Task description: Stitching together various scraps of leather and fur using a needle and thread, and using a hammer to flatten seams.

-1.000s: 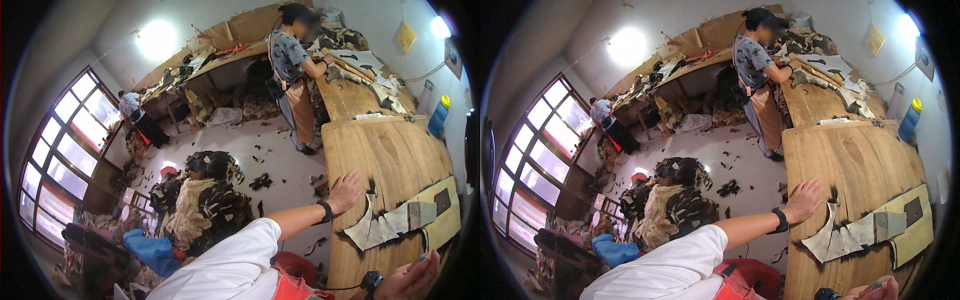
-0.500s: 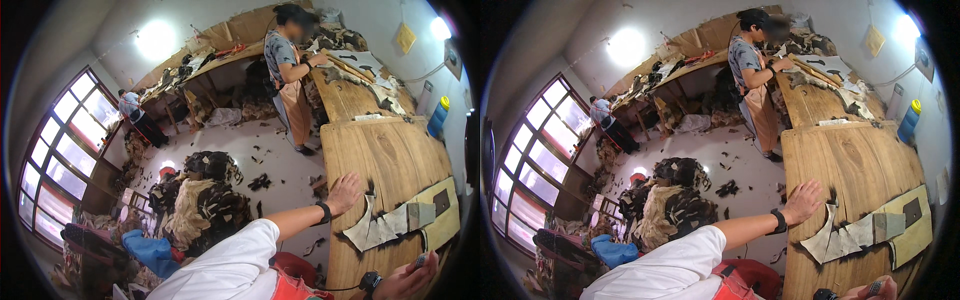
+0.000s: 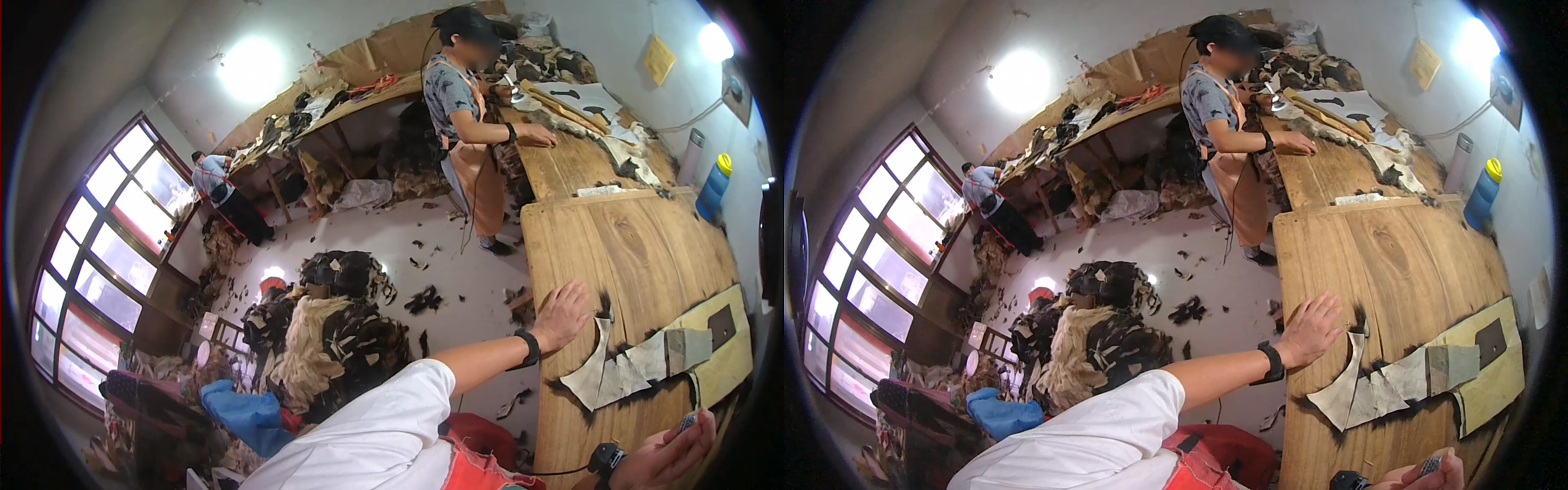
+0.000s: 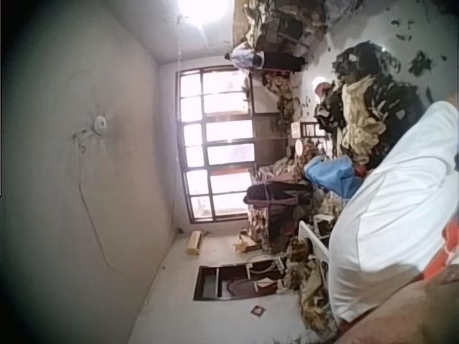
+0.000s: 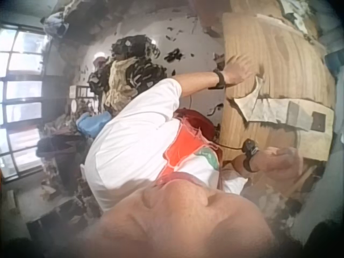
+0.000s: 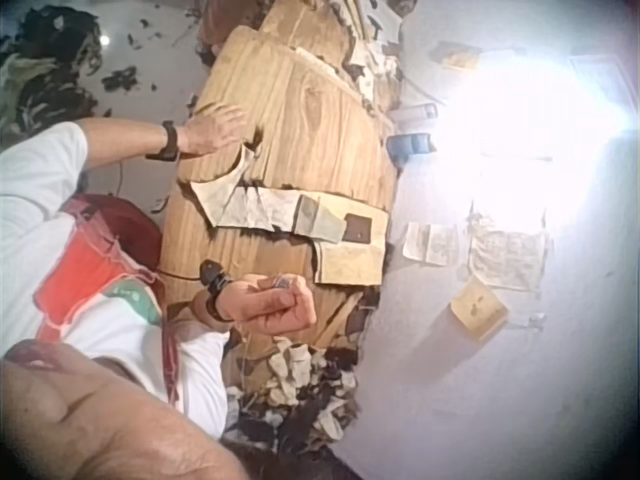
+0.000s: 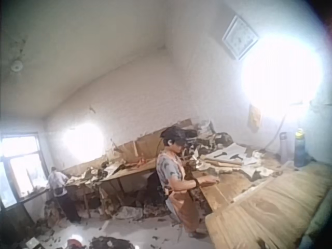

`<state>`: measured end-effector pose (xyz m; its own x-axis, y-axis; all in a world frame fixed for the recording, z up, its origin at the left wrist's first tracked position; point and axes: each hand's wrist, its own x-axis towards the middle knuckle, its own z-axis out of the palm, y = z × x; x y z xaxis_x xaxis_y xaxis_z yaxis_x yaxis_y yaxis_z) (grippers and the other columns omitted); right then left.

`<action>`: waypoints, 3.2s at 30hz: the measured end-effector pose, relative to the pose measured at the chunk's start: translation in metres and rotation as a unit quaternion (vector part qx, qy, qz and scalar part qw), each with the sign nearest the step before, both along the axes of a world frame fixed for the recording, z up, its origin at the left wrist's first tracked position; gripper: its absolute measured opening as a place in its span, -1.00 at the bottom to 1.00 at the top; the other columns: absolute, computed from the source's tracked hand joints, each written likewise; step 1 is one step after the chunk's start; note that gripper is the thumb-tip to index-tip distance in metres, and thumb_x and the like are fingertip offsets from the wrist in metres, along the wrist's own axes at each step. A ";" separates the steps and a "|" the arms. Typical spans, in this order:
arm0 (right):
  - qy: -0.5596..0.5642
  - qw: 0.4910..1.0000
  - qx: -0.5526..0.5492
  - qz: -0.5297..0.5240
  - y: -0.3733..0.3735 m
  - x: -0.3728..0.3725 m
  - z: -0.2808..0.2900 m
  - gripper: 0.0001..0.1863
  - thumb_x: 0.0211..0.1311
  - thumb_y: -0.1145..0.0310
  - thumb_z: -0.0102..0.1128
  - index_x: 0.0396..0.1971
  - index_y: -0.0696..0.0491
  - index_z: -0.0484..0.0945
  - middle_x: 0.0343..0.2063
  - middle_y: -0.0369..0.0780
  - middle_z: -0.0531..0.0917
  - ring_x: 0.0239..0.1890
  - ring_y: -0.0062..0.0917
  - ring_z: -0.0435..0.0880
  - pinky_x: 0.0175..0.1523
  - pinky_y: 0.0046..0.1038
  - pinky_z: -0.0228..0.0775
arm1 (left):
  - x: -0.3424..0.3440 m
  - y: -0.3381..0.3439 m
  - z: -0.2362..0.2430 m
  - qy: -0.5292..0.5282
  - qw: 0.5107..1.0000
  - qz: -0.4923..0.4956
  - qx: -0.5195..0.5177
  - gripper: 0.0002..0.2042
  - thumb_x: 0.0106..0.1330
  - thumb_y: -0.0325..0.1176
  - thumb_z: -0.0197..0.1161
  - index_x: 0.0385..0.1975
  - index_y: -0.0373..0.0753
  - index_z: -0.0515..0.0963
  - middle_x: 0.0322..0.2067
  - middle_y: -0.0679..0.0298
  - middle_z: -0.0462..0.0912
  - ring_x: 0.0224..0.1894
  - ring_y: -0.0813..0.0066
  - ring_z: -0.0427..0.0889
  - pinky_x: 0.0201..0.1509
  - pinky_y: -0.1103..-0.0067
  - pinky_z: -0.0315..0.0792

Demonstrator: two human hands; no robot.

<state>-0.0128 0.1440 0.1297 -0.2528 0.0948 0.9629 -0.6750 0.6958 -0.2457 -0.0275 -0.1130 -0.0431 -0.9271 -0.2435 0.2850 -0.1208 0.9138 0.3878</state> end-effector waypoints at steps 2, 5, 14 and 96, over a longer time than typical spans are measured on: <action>0.001 1.000 0.009 -0.010 -0.001 0.002 0.001 -0.64 0.49 0.36 -0.07 -0.60 0.10 0.38 -0.53 -0.24 0.49 -0.55 -0.45 0.47 -0.46 -0.41 0.32 | 0.001 0.001 0.001 0.002 1.000 0.000 0.001 -0.53 0.42 -0.14 0.01 0.20 -0.34 0.37 0.30 0.02 0.28 0.41 0.12 0.12 0.47 0.25 0.00; -0.015 0.999 -0.017 -0.042 -0.006 0.006 0.005 -0.66 0.47 0.35 -0.03 -0.57 0.12 0.43 -0.53 -0.23 0.51 -0.55 -0.43 0.48 -0.46 -0.42 0.33 | 0.000 0.001 0.001 -0.010 1.000 0.000 0.005 -0.53 0.43 -0.14 0.01 0.20 -0.33 0.36 0.30 0.02 0.27 0.42 0.12 0.12 0.47 0.25 -0.01; -0.020 0.998 0.008 -0.060 -0.003 0.003 0.000 -0.70 0.45 0.35 0.01 -0.56 0.07 0.47 -0.53 -0.21 0.54 -0.54 -0.41 0.52 -0.47 -0.42 0.34 | -0.001 0.000 0.001 -0.020 1.000 0.006 0.005 -0.51 0.42 -0.13 0.01 0.22 -0.33 0.35 0.31 0.01 0.27 0.43 0.13 0.11 0.47 0.25 -0.02; -0.029 0.989 0.145 0.031 0.029 -0.014 -0.028 -0.68 0.44 0.61 -0.10 0.14 0.29 0.31 0.00 0.03 0.49 -0.04 -0.14 0.58 0.06 -0.26 0.54 | -0.001 0.000 0.000 0.008 1.000 0.004 0.010 -0.53 0.40 -0.15 0.05 0.19 -0.34 0.38 0.27 0.00 0.30 0.40 0.09 0.14 0.46 0.25 0.00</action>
